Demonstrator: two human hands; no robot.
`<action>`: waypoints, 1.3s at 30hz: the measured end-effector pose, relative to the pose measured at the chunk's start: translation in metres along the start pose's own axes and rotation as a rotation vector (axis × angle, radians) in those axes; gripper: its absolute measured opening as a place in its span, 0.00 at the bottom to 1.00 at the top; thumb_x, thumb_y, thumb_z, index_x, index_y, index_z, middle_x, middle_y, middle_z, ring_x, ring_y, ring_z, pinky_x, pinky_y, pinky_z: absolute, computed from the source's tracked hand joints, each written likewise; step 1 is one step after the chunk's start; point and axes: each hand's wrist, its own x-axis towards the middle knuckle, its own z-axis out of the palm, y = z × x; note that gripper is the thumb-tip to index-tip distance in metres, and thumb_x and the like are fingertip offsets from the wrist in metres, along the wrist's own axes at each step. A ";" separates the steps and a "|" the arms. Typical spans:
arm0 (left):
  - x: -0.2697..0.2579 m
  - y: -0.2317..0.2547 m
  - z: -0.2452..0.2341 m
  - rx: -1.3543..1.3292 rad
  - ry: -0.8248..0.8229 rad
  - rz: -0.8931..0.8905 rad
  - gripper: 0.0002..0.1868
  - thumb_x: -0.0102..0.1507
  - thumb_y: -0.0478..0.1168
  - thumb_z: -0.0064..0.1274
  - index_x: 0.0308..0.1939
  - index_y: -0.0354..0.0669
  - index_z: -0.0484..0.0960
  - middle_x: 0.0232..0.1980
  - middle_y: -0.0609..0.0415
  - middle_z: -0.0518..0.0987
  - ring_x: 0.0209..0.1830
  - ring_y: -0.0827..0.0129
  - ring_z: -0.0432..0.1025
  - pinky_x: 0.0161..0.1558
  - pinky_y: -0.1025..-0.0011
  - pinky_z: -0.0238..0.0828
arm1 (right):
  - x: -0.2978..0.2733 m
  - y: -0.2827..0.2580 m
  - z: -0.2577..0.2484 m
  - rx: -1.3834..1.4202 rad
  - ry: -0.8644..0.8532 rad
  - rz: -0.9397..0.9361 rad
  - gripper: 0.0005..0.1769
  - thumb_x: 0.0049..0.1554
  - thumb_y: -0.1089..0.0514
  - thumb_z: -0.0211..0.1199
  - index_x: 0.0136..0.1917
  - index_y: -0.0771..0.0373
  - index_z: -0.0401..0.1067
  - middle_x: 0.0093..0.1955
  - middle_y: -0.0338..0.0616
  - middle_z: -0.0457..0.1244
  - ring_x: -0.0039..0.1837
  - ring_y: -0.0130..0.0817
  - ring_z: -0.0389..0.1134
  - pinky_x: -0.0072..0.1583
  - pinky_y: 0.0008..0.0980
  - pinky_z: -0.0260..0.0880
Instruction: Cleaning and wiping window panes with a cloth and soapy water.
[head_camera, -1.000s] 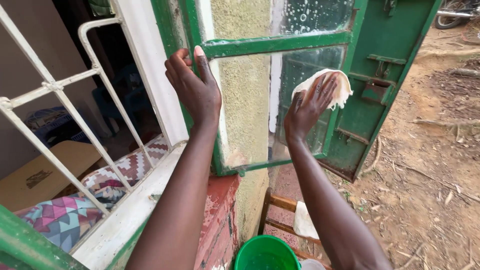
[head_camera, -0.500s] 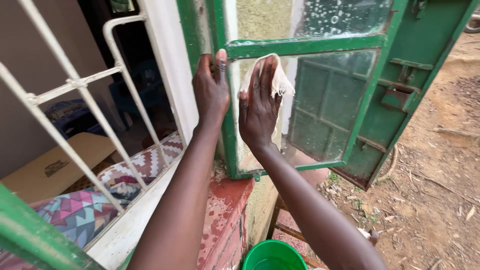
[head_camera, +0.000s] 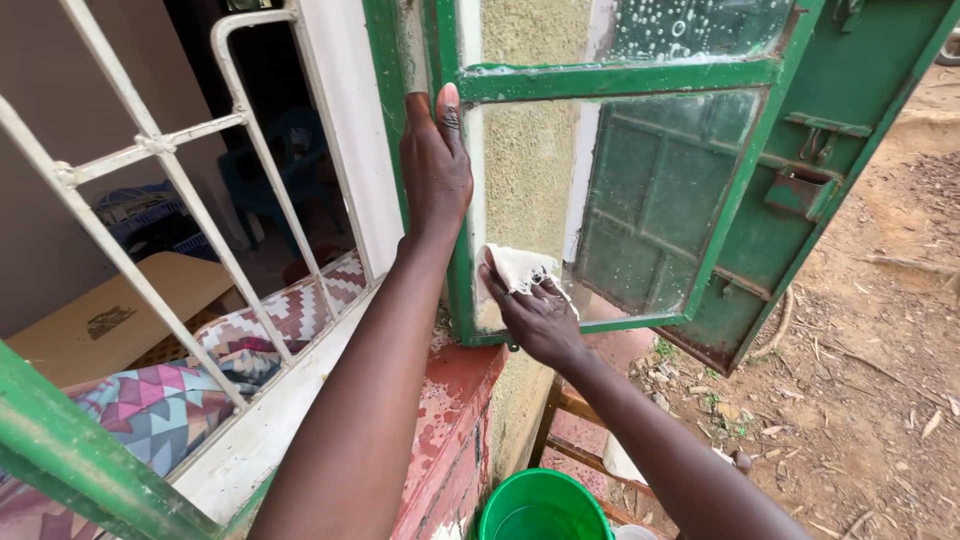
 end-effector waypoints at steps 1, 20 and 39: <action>0.000 0.001 0.003 -0.006 0.022 0.019 0.25 0.77 0.57 0.34 0.44 0.35 0.65 0.35 0.34 0.73 0.34 0.37 0.69 0.36 0.49 0.62 | -0.004 0.006 -0.003 -0.007 -0.038 -0.003 0.38 0.62 0.57 0.57 0.83 0.47 0.52 0.59 0.45 0.70 0.55 0.46 0.70 0.65 0.50 0.65; -0.007 -0.002 0.027 -0.018 0.167 0.029 0.17 0.79 0.50 0.33 0.47 0.37 0.61 0.34 0.35 0.71 0.34 0.36 0.69 0.34 0.49 0.61 | -0.053 0.077 0.017 -0.136 0.668 0.836 0.37 0.72 0.41 0.30 0.73 0.79 0.54 0.91 0.55 0.31 0.91 0.51 0.27 0.88 0.51 0.29; -0.009 -0.005 0.026 -0.033 0.200 0.015 0.17 0.78 0.52 0.31 0.47 0.41 0.62 0.31 0.43 0.72 0.29 0.49 0.72 0.31 0.53 0.62 | 0.027 -0.066 0.067 0.213 0.343 1.408 0.35 0.69 0.45 0.37 0.72 0.80 0.53 0.82 0.77 0.25 0.84 0.67 0.18 0.80 0.59 0.24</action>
